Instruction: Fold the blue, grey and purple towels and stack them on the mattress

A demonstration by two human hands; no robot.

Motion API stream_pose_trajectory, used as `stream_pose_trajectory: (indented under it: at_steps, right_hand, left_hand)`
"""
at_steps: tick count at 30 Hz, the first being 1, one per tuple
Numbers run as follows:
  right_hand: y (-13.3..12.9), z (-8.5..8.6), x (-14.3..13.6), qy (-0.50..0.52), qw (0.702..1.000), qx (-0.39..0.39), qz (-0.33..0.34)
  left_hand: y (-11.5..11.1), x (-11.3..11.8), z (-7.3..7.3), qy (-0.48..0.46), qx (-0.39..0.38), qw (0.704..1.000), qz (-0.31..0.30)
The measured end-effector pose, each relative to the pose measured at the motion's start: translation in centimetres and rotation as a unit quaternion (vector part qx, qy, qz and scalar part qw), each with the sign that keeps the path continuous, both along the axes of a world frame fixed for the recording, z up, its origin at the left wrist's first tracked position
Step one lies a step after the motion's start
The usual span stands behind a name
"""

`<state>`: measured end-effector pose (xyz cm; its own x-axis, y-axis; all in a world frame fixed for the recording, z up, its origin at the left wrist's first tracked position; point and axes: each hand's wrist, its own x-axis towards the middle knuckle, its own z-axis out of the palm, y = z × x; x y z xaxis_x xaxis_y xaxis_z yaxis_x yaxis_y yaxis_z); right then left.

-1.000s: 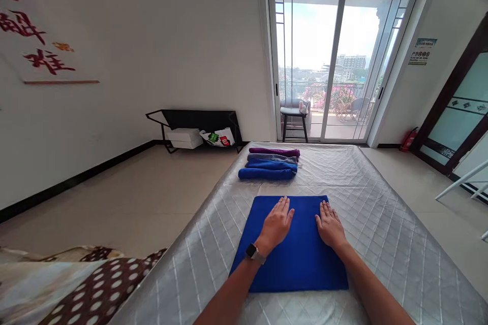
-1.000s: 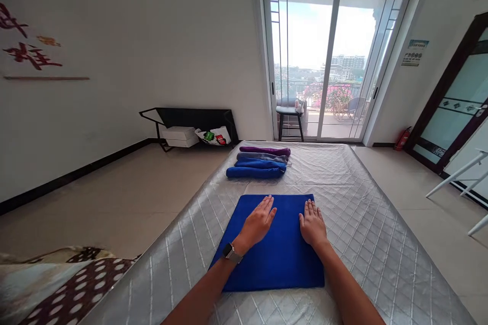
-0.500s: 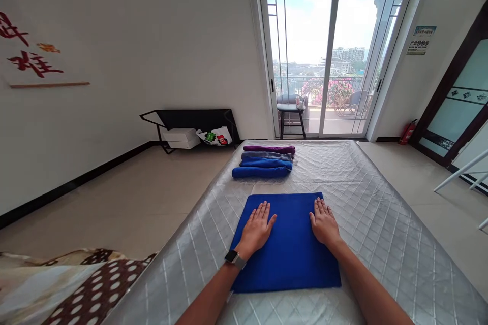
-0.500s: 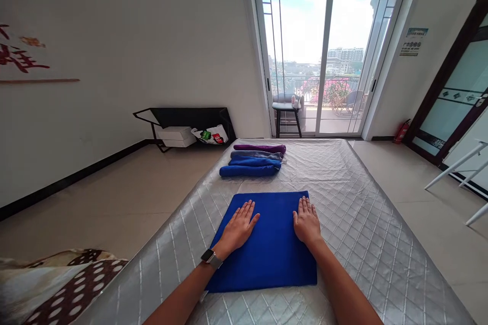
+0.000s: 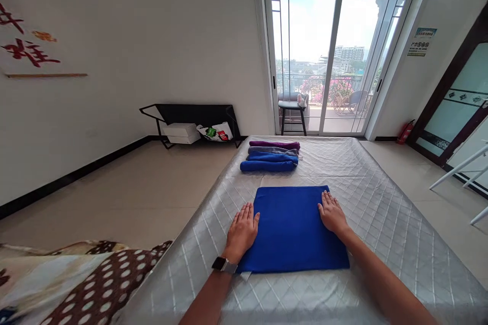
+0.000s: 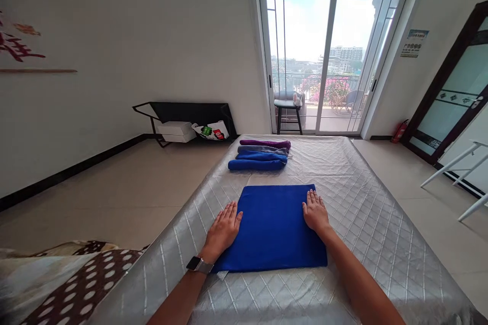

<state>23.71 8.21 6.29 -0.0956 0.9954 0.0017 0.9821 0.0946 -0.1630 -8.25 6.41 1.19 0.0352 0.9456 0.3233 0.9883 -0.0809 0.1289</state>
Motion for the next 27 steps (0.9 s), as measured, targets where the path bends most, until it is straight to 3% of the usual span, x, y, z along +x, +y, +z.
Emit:
stream_pose_trajectory:
  at_steps: [5, 9, 11, 15, 18, 20, 23, 27]
  right_hand:
    - [-3.2, -0.9, 0.2, 0.002, 1.0, 0.016, 0.006]
    - [-5.6, -1.8, 0.1, 0.017, 1.0, 0.004, -0.006]
    - [-6.0, -2.1, 0.0, 0.022, 1.0, 0.004, -0.007]
    - [-5.9, -2.8, 0.1, 0.024, 0.999, 0.024, 0.003]
    - [-5.8, -3.4, 0.3, 0.011, 0.999, 0.036, 0.021]
    - [-5.9, -3.6, 0.4, 0.003, 0.999, 0.037, 0.03]
    - [-5.9, -3.4, 0.2, 0.008, 0.999, 0.028, 0.028]
    - [-5.9, -2.7, -0.2, 0.038, 0.999, 0.013, 0.01]
  left_hand:
    - [-0.6, 0.5, 2.6, -0.088, 0.03, 0.996, -0.012]
    - [-1.6, 2.9, 3.6, -0.112, 0.067, 0.987, -0.089]
    - [-2.4, 5.5, 4.0, -0.104, 0.065, 0.98, -0.154]
    - [-3.6, 12.8, 4.4, -0.062, 0.038, 0.96, -0.269]
    - [-3.5, 17.5, 3.9, -0.036, 0.022, 0.953, -0.299]
    - [-3.1, 19.0, 3.1, -0.023, 0.011, 0.953, -0.301]
    - [-2.7, 18.5, 1.8, -0.004, 0.001, 0.957, -0.292]
    - [-2.7, 14.2, 0.7, 0.022, -0.012, 0.966, -0.256]
